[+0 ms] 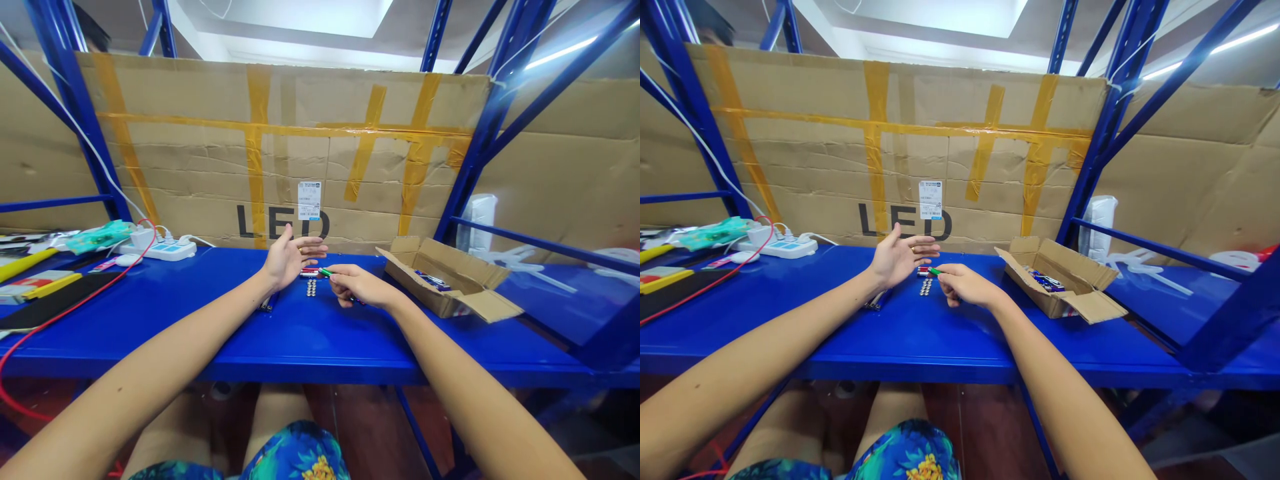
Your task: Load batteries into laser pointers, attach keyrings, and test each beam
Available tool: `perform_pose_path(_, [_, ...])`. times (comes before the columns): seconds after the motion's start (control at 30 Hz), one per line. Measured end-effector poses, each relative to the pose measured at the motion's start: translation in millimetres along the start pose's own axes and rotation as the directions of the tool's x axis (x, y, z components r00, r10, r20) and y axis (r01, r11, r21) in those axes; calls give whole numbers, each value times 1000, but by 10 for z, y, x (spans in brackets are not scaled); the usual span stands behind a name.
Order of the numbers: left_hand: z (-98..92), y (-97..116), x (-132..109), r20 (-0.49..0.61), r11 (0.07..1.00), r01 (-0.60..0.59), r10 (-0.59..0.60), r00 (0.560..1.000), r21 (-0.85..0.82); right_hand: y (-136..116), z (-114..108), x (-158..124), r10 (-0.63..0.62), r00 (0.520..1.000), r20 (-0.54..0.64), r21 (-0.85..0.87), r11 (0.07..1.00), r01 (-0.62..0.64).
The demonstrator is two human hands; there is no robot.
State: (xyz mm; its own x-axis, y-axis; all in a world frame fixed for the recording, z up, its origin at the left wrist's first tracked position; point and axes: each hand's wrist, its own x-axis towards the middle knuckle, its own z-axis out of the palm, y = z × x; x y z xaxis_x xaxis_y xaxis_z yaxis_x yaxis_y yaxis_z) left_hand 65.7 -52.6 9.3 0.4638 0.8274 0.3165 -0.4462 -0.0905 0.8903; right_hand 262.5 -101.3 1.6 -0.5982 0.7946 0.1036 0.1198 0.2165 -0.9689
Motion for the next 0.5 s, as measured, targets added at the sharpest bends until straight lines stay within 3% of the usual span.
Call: perform_pose_path(0.5, [10, 3, -10, -7, 1000, 12, -12, 1000, 27, 17, 2, 6, 3, 1000, 23, 7, 1000, -3])
